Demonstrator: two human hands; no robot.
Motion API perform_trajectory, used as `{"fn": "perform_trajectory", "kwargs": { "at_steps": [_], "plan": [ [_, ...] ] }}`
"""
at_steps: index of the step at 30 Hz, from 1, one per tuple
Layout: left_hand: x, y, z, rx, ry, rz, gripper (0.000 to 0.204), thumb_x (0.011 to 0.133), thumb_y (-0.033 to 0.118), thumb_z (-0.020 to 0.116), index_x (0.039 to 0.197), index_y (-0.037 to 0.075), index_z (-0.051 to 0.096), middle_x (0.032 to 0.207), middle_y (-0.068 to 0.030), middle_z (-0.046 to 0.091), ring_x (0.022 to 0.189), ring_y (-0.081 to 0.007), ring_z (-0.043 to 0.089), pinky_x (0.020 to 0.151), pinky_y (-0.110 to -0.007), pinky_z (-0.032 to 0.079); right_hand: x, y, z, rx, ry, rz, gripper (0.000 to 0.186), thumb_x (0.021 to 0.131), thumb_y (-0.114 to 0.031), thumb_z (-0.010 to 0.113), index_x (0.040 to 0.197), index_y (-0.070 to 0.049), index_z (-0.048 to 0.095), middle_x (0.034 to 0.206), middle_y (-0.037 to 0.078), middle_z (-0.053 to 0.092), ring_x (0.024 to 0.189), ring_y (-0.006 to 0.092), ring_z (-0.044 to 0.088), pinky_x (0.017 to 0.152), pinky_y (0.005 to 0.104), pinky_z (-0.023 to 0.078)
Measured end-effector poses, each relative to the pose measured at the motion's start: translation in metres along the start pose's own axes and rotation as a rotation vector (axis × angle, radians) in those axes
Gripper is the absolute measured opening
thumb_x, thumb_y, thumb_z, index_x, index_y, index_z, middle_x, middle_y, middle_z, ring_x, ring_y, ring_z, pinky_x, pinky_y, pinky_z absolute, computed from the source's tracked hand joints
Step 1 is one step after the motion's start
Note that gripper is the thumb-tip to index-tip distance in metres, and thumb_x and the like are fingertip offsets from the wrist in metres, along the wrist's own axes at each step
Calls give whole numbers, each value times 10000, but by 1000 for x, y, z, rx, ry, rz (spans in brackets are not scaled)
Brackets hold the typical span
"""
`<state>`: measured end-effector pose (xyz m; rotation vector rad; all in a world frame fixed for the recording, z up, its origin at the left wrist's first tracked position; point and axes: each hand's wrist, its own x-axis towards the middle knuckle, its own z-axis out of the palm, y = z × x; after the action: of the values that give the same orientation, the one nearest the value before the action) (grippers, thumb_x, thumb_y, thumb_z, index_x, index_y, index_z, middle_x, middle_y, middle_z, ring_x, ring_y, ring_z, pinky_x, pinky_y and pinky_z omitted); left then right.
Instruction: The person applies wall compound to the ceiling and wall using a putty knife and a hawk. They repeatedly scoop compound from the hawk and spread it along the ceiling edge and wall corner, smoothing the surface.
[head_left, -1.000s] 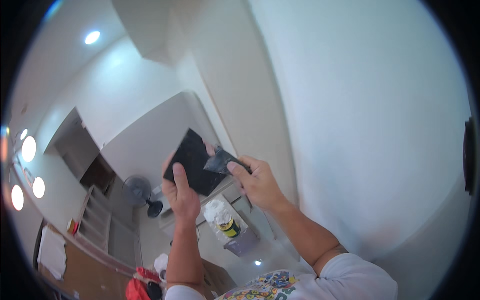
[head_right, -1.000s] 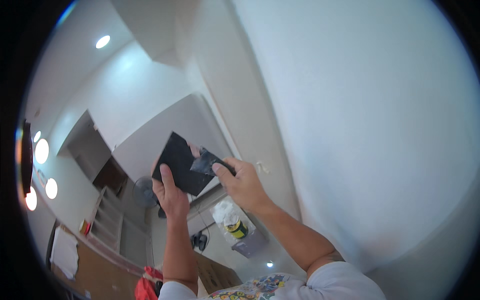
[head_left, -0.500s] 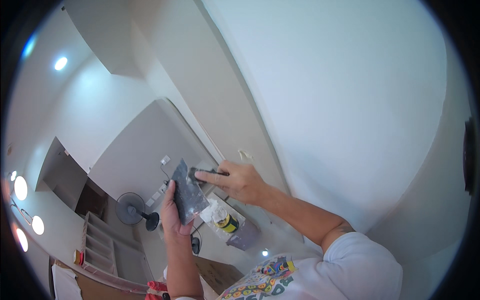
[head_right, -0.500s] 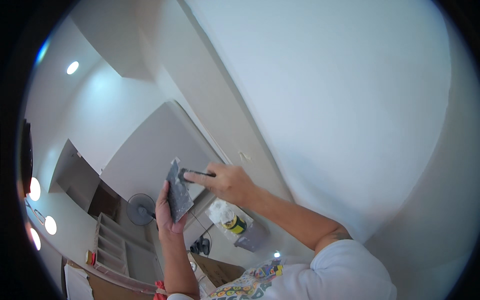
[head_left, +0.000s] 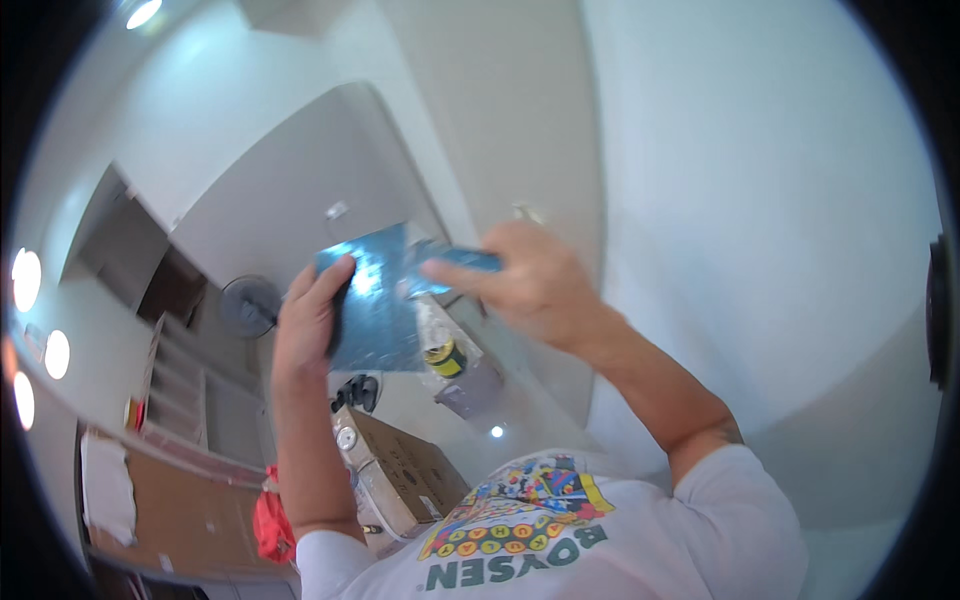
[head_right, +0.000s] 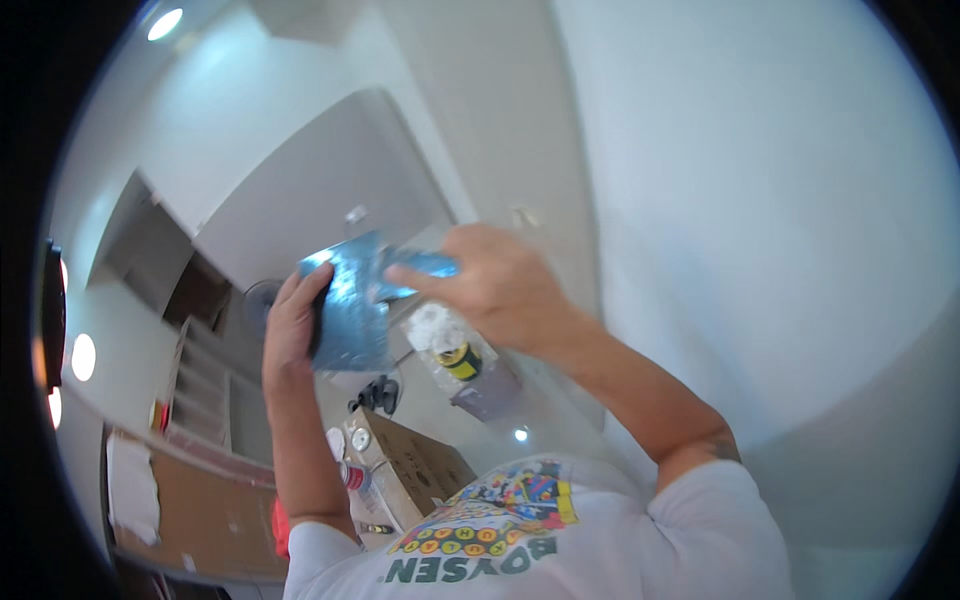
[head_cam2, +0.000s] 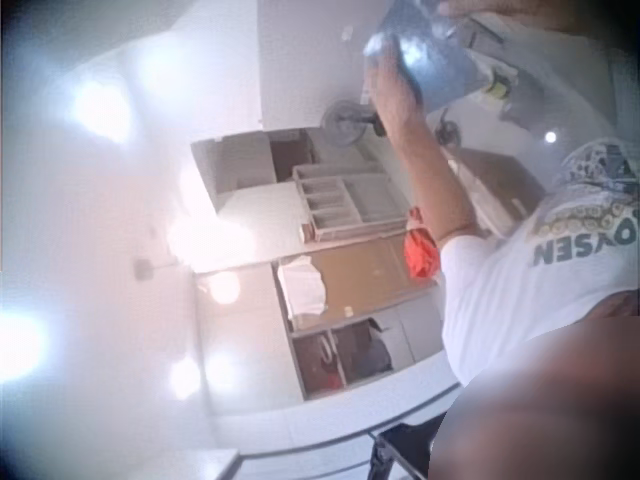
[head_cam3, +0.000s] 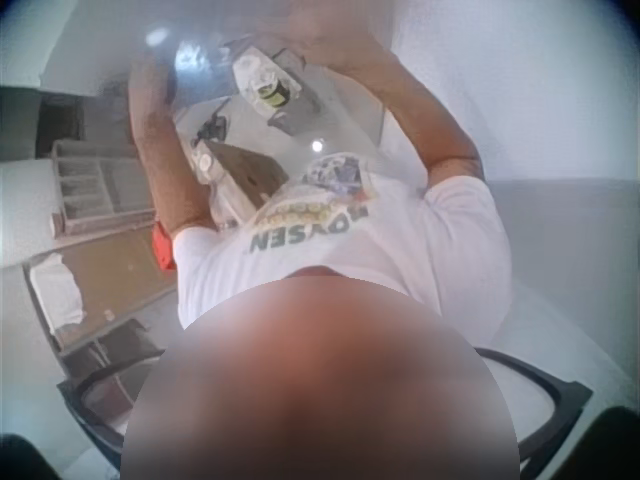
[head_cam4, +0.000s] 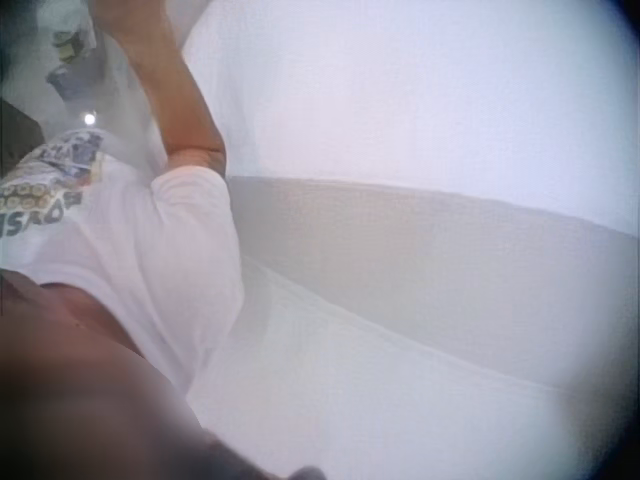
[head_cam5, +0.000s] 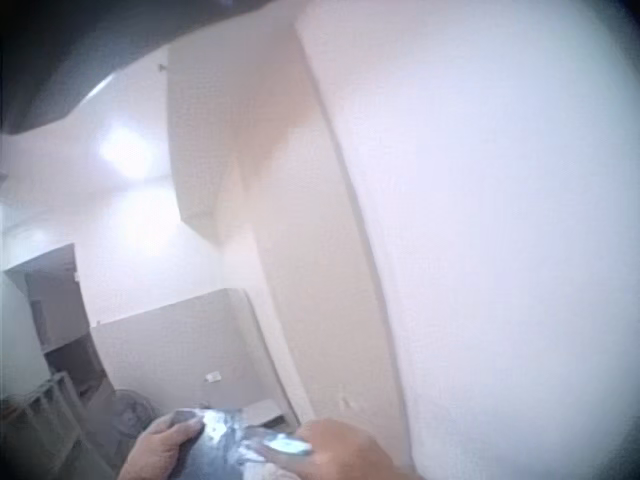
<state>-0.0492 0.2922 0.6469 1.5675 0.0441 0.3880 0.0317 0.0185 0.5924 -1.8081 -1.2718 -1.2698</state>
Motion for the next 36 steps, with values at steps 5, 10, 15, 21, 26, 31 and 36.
{"fn": "perform_trajectory", "kwargs": {
  "at_steps": [5, 10, 15, 21, 26, 31, 36],
  "plan": [
    [6, -25, -36, -90, 170, -14, 271, 1027, 195, 705, 1223, 8, 697, 1116, -64, 734, 1009, -161, 710, 896, -331, 583, -57, -24, 31, 86, -110, 140, 411, 844, -161, 790, 1237, -283, 805, 817, 44, 560, 745, 243, 615, 639, 399, 499],
    [-11, -49, -74, -181, 231, -95, 351, 1041, 278, 678, 1273, 15, 682, 1131, -86, 752, 986, -218, 737, 845, -379, 623, -106, -21, 28, 439, 30, 619, 224, 955, -158, 758, 1172, -141, 810, 829, 62, 685, 703, 188, 626, 631, 332, 491],
    [-12, -86, -84, -317, 131, -178, 353, 1034, 287, 683, 1279, 33, 680, 1109, -98, 756, 928, -219, 743, 801, -378, 623, -91, 22, -22, 377, 298, 885, 173, 1003, -131, 721, 1135, -48, 796, 931, 71, 776, 699, 68, 577, 611, 256, 456],
    [-5, -112, -85, -422, 74, -223, 309, 1038, 289, 679, 1228, 46, 697, 1101, -90, 760, 953, -228, 743, 816, -367, 620, -42, 54, -19, 428, 528, 752, 177, 1024, -127, 701, 1137, -22, 787, 1000, 75, 790, 791, 70, 655, 649, 252, 530],
    [35, -133, -56, -437, 53, -339, 284, 1053, 262, 656, 1206, 29, 707, 1141, -87, 767, 1013, -224, 745, 917, -348, 604, 189, 0, 92, 759, 411, 374, 124, 735, -102, 773, 847, -48, 779, 796, 201, 726, 751, 361, 707, 739, 457, 575],
    [26, -173, -50, -456, -127, -408, 302, 1052, 249, 645, 1239, 17, 690, 1200, -112, 756, 1051, -246, 743, 965, -385, 599, 362, -68, 154, 751, 66, 199, 122, 812, -149, 719, 882, -74, 786, 807, 194, 734, 778, 358, 722, 770, 460, 585],
    [-22, -200, -65, -293, 63, -416, 322, 1046, 246, 652, 1265, 11, 673, 1218, -119, 742, 1054, -265, 738, 959, -408, 601, 379, -110, 113, 849, 1, 203, 162, 888, -196, 664, 917, -100, 792, 819, 188, 742, 805, 356, 736, 802, 464, 594]
  ]
}}
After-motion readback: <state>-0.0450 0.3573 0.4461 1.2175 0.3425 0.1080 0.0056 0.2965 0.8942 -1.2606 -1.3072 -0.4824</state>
